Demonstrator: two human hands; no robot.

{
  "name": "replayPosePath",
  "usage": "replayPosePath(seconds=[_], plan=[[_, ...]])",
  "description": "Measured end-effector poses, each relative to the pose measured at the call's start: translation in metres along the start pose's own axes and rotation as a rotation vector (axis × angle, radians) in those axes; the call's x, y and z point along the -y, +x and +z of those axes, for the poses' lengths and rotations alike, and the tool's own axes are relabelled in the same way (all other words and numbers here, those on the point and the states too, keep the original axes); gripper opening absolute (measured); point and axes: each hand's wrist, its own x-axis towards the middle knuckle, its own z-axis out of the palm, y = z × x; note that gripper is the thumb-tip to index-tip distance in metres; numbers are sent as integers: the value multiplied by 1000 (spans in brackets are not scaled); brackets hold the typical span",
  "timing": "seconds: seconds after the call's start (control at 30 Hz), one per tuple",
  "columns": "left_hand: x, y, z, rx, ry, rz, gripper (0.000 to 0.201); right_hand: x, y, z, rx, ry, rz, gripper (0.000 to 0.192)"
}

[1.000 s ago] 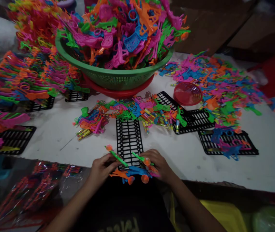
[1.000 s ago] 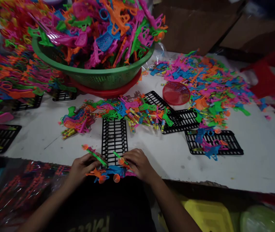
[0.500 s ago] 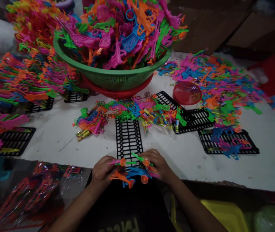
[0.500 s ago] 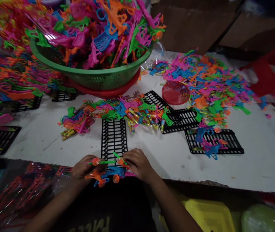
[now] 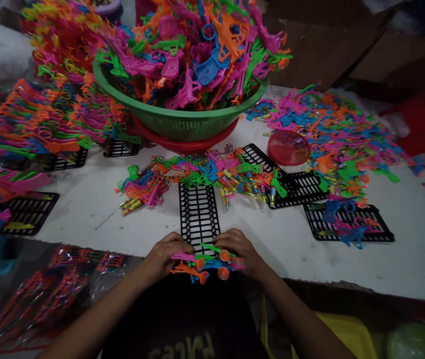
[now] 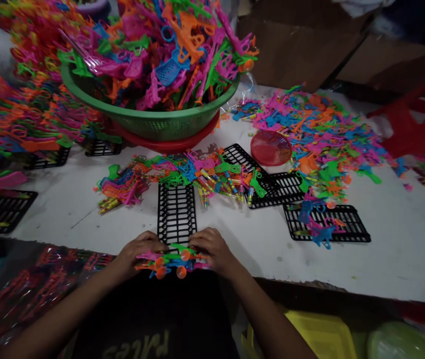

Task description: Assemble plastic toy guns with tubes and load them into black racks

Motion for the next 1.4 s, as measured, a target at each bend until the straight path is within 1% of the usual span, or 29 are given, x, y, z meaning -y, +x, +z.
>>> replayPosePath(seconds=[0.07,0.13,0.23,0.3,0.33,0.4,0.47,0.53,0.63,0.67,0.73,0.8,0.83,0.9,0.93,1.0,1.03,1.1,1.17,1.27,1.33,1.4], plan=[[1,-2,-1,10,2,-2,27,-1,3,-2,38,-3,-13,59],[-2,-5,-3,24,-15,-31,29,-4,5,-5,67,-3,-29,58],[-12,-9,-6,52,-36,-138,41,-5,7,-11,111,20,-46,53],[-18,-11,-5,42,-34,-201,49,-2,8,-16,177,45,-33,47],[-19,-10,-4,24,-33,-205,49,0,8,-19,220,52,-23,44],[-18,-8,-1,-28,-37,-176,39,4,10,-21,272,45,2,40],[-14,-7,-2,-68,-45,-156,28,7,11,-18,255,23,5,36],[-7,-9,-8,-82,-41,-179,24,10,12,-7,195,2,-6,30],[-1,-25,-23,-156,41,-301,24,19,11,26,52,-32,-13,21],[-1,-34,-27,-211,83,-353,26,24,12,40,-10,-40,-1,21],[-7,-56,-29,-367,181,-453,32,38,14,68,-118,-35,23,25],[-19,-77,-22,-534,289,-520,40,53,20,91,-142,2,-2,34],[-26,-85,-15,-604,343,-542,46,59,23,98,-138,24,-31,38],[-38,-94,2,-681,435,-580,62,65,28,104,-150,54,-94,40],[-42,-94,11,-695,471,-597,72,64,30,101,-185,51,-109,39],[-44,-87,24,-732,530,-623,90,53,30,88,-311,-4,-94,35],[-42,-81,29,-753,550,-637,96,43,28,78,-382,-51,-67,33],[-34,-68,34,-787,569,-666,96,18,23,55,-502,-168,22,29],[-24,-57,34,-806,586,-690,85,-7,17,32,-544,-283,103,30],[-11,-53,29,-822,620,-683,62,-36,9,7,-556,-404,140,33],[-5,-57,19,-809,609,-665,50,-47,5,-3,-565,-431,157,34],[-1,-66,6,-766,576,-651,40,-52,1,-6,-582,-441,190,34]])
